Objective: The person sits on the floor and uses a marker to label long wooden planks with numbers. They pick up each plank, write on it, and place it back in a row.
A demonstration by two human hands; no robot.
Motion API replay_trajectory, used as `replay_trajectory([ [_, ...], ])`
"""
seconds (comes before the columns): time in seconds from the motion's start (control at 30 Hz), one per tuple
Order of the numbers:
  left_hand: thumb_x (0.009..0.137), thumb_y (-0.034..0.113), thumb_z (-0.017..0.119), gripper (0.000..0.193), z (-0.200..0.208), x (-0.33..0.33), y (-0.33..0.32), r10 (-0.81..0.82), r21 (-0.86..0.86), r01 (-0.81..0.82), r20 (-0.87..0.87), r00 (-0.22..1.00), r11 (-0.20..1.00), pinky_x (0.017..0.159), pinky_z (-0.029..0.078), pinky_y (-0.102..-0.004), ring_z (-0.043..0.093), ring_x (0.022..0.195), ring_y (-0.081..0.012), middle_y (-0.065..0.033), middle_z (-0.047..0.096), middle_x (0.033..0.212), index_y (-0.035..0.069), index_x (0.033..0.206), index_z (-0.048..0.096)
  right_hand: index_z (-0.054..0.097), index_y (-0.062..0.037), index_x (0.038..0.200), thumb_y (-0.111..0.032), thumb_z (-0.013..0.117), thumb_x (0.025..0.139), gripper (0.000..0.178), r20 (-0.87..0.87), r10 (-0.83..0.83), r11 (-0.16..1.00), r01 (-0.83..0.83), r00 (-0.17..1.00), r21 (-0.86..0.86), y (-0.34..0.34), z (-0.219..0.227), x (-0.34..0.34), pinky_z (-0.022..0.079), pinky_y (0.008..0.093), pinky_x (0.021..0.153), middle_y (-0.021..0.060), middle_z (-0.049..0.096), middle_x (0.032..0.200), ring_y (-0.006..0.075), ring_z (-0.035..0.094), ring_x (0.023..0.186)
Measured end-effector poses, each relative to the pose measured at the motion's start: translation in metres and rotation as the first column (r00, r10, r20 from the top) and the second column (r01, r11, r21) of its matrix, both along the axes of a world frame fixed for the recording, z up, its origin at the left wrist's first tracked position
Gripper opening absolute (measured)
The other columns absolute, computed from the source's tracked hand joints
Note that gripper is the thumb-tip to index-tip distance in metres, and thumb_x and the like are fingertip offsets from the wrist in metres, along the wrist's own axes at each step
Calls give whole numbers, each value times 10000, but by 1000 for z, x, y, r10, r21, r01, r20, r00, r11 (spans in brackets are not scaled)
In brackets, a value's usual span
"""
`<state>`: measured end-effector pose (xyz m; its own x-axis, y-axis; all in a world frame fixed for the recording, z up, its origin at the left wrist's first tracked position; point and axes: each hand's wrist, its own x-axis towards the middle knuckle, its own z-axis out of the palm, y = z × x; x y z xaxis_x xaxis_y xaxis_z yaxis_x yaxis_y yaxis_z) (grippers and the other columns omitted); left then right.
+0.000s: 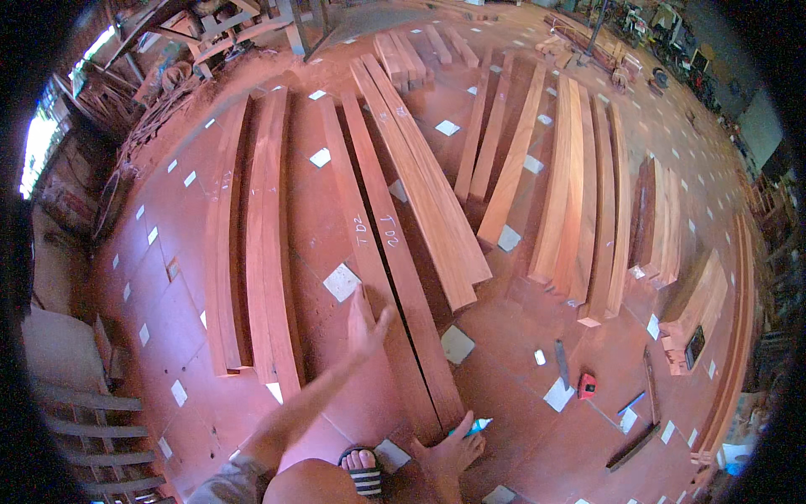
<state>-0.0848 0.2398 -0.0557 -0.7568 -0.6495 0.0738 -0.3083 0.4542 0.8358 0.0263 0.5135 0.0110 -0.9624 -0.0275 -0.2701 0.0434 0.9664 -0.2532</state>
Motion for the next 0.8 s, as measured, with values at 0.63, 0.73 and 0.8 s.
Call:
replay_trajectory([
  [0.63,1004,432,625,912,-4,-119,-117,-57,212,50,26,998,976,1210,347,-447,396,1484,-418,-316,380,1595,-76,1609,168,388,-10,1451,-447,934,622,1085,-273,67,936,-155,960,-317,-110,-13,-113,433,601,991,304,584,1258,517,538,1170],
  [0.73,965,452,683,970,-7,-106,-105,-131,165,149,-117,985,975,1221,337,-446,357,1508,-404,-309,345,1616,-61,1614,177,408,-41,1478,-485,908,682,1039,-357,196,895,-315,913,-315,-108,-18,-118,423,606,1019,319,546,1364,531,511,1238],
  [0.8,933,456,735,1013,-28,-71,-79,-184,114,220,-265,947,969,1231,328,-448,313,1534,-393,-309,302,1637,-54,1615,186,449,-90,1489,-541,859,734,970,-407,362,833,-487,839,-263,-91,-29,-114,416,605,1041,294,513,1455,529,485,1302],
])
